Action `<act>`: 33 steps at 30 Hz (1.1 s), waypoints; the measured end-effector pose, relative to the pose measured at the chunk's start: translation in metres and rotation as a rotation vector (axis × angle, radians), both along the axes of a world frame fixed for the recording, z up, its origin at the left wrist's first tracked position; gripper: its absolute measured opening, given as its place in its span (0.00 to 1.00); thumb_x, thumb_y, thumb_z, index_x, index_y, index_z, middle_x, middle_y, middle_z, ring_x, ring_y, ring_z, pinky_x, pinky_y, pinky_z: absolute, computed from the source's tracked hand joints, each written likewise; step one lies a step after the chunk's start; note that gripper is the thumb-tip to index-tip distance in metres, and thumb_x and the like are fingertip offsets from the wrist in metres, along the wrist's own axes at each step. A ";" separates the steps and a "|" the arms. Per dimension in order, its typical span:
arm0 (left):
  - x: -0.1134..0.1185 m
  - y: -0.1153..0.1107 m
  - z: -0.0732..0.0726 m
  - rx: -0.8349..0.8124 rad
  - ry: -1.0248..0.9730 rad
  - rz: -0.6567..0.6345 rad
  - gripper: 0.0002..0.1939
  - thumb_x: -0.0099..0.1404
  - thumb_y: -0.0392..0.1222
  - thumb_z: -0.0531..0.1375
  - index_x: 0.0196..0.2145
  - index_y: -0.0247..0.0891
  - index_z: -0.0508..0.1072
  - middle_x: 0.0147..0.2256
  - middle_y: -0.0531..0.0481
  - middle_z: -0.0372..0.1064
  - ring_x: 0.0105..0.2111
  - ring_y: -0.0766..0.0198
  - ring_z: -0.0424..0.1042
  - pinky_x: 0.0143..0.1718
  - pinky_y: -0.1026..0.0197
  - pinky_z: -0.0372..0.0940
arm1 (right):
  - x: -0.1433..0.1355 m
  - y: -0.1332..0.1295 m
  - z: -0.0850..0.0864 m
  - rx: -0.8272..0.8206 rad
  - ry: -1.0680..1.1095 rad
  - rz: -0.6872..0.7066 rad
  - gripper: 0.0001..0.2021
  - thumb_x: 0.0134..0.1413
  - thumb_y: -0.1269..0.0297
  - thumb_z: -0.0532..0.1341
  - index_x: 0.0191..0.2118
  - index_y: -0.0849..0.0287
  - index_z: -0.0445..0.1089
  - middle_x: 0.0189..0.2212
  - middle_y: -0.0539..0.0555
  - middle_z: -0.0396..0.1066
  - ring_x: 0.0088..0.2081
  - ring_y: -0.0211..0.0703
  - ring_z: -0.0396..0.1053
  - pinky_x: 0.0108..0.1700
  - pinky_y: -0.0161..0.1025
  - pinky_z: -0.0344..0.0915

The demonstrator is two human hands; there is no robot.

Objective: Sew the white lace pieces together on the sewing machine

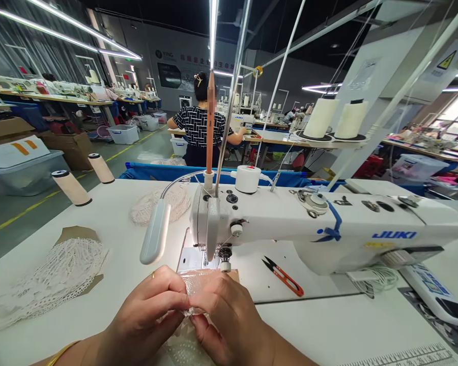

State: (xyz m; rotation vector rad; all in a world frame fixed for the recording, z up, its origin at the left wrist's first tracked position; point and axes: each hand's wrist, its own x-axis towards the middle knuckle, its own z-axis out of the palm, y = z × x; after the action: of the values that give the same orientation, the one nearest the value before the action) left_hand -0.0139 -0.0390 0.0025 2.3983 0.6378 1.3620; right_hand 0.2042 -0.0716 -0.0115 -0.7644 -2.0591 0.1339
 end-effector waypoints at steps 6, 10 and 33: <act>-0.002 -0.001 0.001 -0.002 0.047 0.024 0.11 0.74 0.30 0.59 0.42 0.44 0.78 0.34 0.51 0.76 0.34 0.63 0.76 0.37 0.64 0.72 | 0.001 0.001 0.000 0.022 0.019 0.026 0.09 0.70 0.71 0.58 0.50 0.49 0.67 0.35 0.49 0.71 0.37 0.43 0.73 0.39 0.38 0.71; 0.000 0.000 -0.003 -0.028 0.033 0.031 0.11 0.73 0.29 0.56 0.41 0.43 0.74 0.37 0.50 0.77 0.37 0.61 0.76 0.40 0.62 0.71 | -0.002 0.003 0.001 0.057 0.018 -0.003 0.08 0.71 0.71 0.58 0.49 0.48 0.67 0.33 0.48 0.69 0.34 0.43 0.71 0.36 0.38 0.70; 0.009 0.030 -0.027 0.210 0.479 0.115 0.13 0.73 0.29 0.54 0.33 0.39 0.74 0.35 0.47 0.75 0.33 0.56 0.72 0.35 0.55 0.65 | -0.006 0.036 -0.016 -0.489 -0.149 -0.386 0.06 0.65 0.71 0.61 0.37 0.53 0.70 0.33 0.51 0.75 0.34 0.46 0.73 0.33 0.37 0.67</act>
State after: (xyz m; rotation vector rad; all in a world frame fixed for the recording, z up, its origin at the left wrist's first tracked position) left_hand -0.0050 -0.0087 -0.0249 2.9317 0.7928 0.9288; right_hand 0.1985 -0.0352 -0.0275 -1.4957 -1.9945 0.3794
